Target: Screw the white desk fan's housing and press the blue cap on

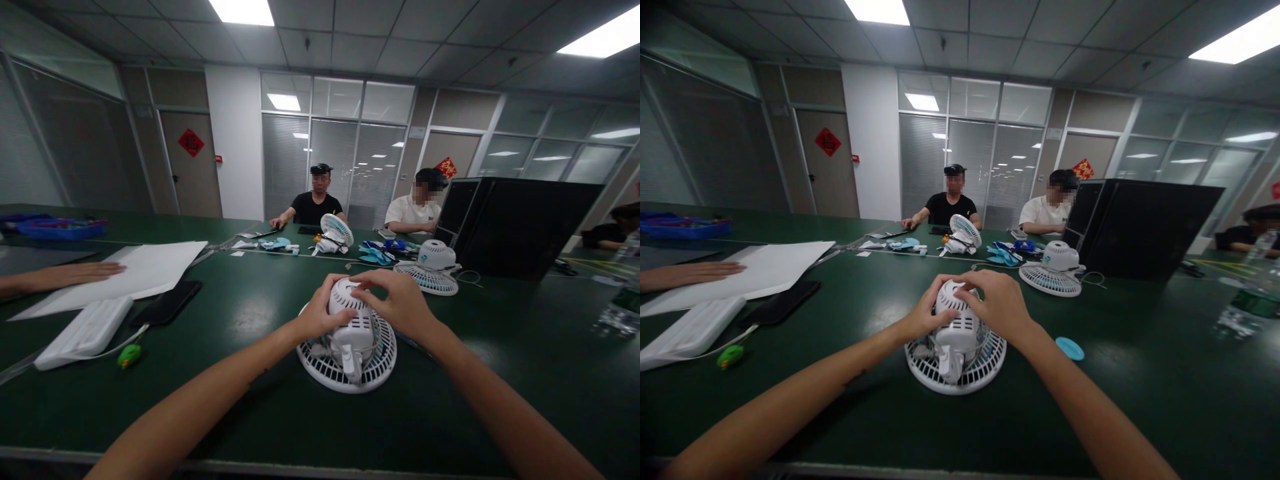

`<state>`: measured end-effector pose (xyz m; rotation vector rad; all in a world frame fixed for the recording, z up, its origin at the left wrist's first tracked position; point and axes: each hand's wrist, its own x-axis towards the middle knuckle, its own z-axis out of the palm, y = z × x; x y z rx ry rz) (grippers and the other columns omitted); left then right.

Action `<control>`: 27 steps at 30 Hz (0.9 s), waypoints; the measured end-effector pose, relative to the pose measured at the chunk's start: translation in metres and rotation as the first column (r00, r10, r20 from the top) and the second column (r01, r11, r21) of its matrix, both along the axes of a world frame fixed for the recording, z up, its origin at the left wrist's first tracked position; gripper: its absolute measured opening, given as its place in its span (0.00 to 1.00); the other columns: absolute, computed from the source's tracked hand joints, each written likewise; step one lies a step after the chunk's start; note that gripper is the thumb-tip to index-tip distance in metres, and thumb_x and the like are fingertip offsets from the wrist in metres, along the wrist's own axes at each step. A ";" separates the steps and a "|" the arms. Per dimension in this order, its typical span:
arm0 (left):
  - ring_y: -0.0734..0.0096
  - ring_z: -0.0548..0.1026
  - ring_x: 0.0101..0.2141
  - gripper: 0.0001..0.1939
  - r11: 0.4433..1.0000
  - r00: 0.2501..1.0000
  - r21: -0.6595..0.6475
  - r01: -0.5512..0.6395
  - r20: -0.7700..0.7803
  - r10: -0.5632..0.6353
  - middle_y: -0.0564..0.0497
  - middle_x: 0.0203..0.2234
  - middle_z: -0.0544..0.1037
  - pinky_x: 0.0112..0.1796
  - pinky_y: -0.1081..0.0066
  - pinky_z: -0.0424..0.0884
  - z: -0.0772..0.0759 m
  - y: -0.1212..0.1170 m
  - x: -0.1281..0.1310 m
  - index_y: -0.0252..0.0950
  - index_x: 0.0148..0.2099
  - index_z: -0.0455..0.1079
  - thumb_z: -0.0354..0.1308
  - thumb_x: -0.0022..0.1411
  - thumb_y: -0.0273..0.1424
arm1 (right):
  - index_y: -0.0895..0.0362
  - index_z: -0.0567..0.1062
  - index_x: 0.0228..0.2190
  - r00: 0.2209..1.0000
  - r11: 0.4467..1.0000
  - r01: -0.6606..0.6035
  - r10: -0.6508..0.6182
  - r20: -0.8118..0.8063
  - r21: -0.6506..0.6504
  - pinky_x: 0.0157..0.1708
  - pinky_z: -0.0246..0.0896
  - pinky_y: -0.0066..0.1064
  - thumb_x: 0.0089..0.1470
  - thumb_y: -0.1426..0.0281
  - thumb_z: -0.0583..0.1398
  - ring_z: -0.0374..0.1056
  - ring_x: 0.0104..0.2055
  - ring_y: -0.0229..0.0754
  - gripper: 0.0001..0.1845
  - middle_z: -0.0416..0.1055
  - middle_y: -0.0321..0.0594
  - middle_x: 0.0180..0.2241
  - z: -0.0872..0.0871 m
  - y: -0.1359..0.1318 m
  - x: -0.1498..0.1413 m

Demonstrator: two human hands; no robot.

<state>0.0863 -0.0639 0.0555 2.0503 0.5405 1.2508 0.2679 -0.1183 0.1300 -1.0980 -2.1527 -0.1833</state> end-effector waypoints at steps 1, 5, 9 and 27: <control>0.57 0.70 0.47 0.30 1.000 1.000 0.005 -0.003 -0.002 0.003 0.45 0.47 0.71 0.48 0.62 0.67 0.000 0.000 0.000 0.36 0.55 0.58 0.63 0.54 0.41 | 0.52 0.80 0.41 1.000 0.999 0.009 -0.010 0.015 0.049 0.38 0.67 0.39 0.57 0.66 0.61 0.75 0.38 0.46 0.11 0.79 0.42 0.39 -0.004 -0.002 0.000; 0.57 0.70 0.48 0.30 1.000 1.000 0.022 0.005 -0.006 -0.005 0.45 0.48 0.69 0.49 0.62 0.67 -0.001 0.000 0.000 0.36 0.56 0.58 0.62 0.55 0.40 | 0.55 0.78 0.45 0.997 0.980 -0.030 0.017 0.071 0.197 0.42 0.67 0.41 0.60 0.67 0.55 0.72 0.46 0.50 0.15 0.79 0.46 0.39 -0.016 -0.013 0.000; 0.57 0.70 0.49 0.30 0.999 1.000 0.033 0.004 -0.007 -0.004 0.44 0.49 0.70 0.50 0.61 0.66 -0.002 0.000 0.000 0.37 0.56 0.57 0.63 0.56 0.40 | 0.55 0.72 0.53 0.993 0.988 -0.118 0.120 -0.009 0.099 0.45 0.67 0.43 0.61 0.66 0.54 0.69 0.48 0.50 0.20 0.78 0.45 0.40 -0.022 -0.018 0.004; 0.57 0.72 0.46 0.32 0.998 1.000 -0.055 -0.003 0.003 0.003 0.45 0.46 0.72 0.48 0.61 0.68 -0.002 0.000 0.000 0.37 0.56 0.57 0.64 0.53 0.41 | 0.54 0.77 0.29 0.905 0.692 0.425 -0.337 0.260 -0.583 0.39 0.64 0.39 0.43 0.41 0.60 0.68 0.43 0.51 0.28 0.74 0.45 0.39 -0.090 0.014 0.156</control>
